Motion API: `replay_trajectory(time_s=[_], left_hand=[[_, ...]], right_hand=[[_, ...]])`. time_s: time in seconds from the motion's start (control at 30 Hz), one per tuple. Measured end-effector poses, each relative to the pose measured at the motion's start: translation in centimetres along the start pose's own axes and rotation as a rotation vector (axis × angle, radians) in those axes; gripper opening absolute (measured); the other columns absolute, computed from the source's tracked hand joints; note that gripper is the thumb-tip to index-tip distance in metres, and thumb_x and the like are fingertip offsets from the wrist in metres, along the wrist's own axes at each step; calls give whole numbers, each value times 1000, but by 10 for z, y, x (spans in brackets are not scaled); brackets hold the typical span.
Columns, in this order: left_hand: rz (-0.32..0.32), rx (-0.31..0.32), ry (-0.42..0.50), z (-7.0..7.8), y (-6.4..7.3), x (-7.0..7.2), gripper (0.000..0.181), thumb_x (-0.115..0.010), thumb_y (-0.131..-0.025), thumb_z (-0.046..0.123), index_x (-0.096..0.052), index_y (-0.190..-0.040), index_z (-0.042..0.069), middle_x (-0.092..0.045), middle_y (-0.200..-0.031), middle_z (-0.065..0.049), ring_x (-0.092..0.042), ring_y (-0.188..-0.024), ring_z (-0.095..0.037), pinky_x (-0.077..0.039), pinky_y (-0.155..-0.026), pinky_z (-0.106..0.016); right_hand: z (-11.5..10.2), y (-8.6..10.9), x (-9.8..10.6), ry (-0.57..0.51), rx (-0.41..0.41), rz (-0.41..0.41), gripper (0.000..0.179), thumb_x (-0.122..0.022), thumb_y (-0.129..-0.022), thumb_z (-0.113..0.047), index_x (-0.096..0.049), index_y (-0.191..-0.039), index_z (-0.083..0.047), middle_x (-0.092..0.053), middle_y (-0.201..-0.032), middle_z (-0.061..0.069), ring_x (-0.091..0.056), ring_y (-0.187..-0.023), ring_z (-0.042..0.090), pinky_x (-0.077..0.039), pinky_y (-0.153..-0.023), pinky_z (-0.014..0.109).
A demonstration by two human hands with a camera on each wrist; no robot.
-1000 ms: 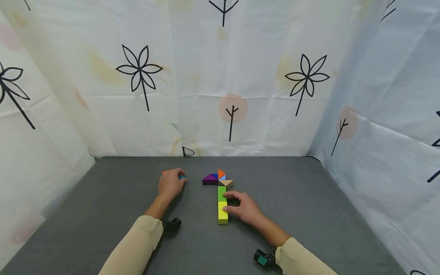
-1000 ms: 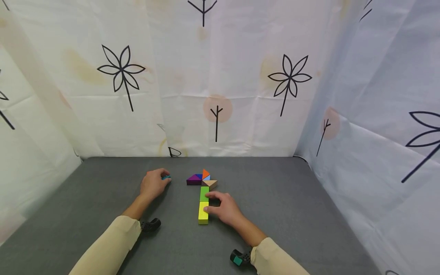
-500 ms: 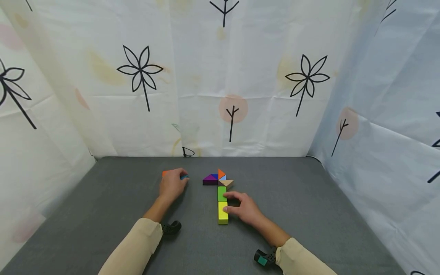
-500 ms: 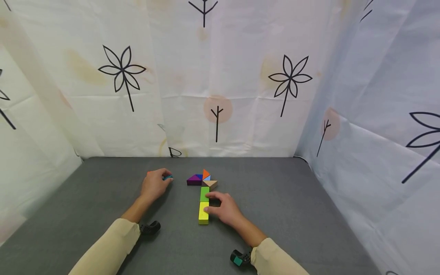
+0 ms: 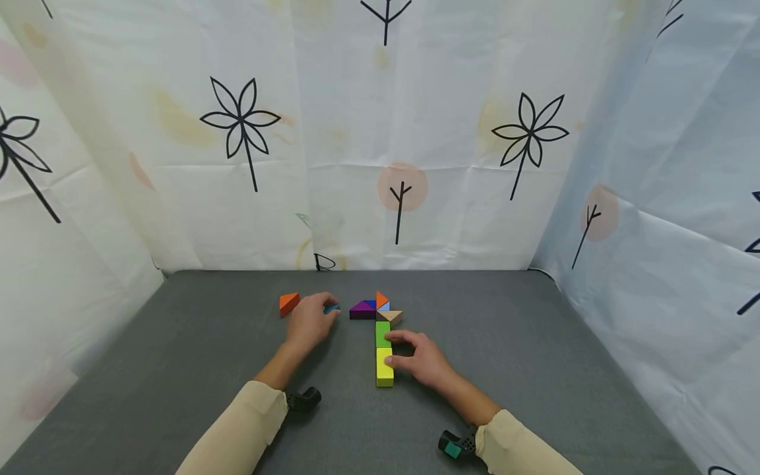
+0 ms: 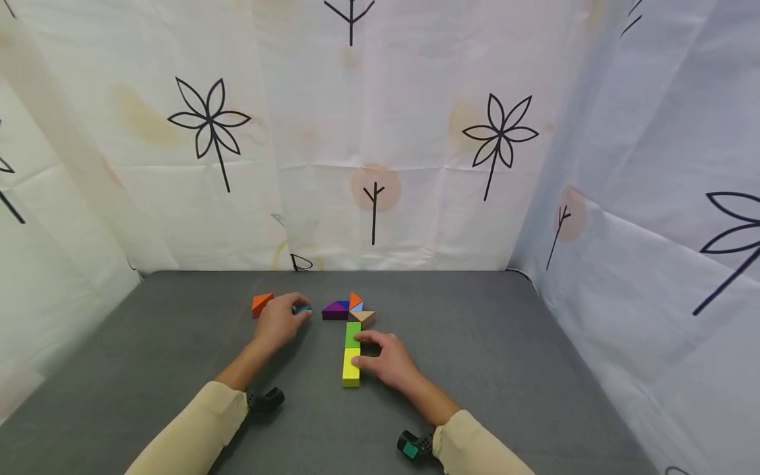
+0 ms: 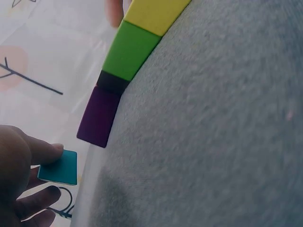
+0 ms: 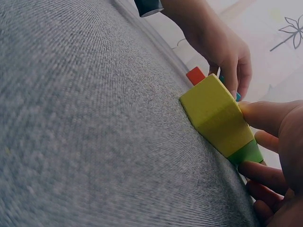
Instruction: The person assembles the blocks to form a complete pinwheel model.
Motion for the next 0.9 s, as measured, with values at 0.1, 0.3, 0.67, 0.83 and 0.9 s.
replay_trajectory(time_s=[0.1, 0.3, 0.67, 0.83, 0.9], left_hand=[[-1, -10, -4, 2, 1, -6, 16, -76, -86, 20, -73, -101, 15, -70, -100, -3, -60, -93, -25, -48, -82, -45], [-9, -33, -14, 8, 6, -17, 17, -78, -84, 18, -74, -100, 13, -69, -98, -3, -61, -93, -24, -48, -84, -45], [-59, -82, -19, 27, 11, -28, 16, -78, -84, 17, -73, -99, 14, -69, -99, -2, -62, -95, -23, -48, -87, -44], [-101, -97, -20, 33, 12, -34, 16, -78, -84, 17, -73, -99, 13, -69, -99, -2, -62, -96, -23, -47, -88, -44], [-110, -102, -25, 35, 13, -36, 16, -78, -84, 18, -72, -99, 14, -69, -99, -2, -62, -96, -22, -47, -89, -44]], right_hand=[[0, 0, 0, -7, 0, -1, 42, -75, -86, -29, -66, -124, -15, -66, -118, 3, -50, -116, 30, -36, -96, 57], [1, -1, 0, 2, -4, 2, 42, -75, -86, -29, -66, -124, -15, -66, -117, 2, -51, -115, 29, -37, -96, 55], [1, -2, 0, 20, -6, 12, 42, -76, -85, -31, -66, -124, -16, -66, -116, 2, -51, -112, 27, -39, -93, 52], [0, -1, 1, 6, -6, 12, 42, -75, -86, -31, -66, -124, -16, -66, -117, 3, -51, -112, 27, -39, -93, 53], [0, -1, 1, 5, -2, 10, 42, -75, -86, -31, -66, -124, -16, -66, -117, 3, -51, -113, 28, -39, -94, 53]])
Point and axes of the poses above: each hand's wrist, its own y-axis away from the middle knuckle, its own x-axis out of the back of the hand, z = x × y, the point moved 7 cm from there along -y, towards the middle knuckle
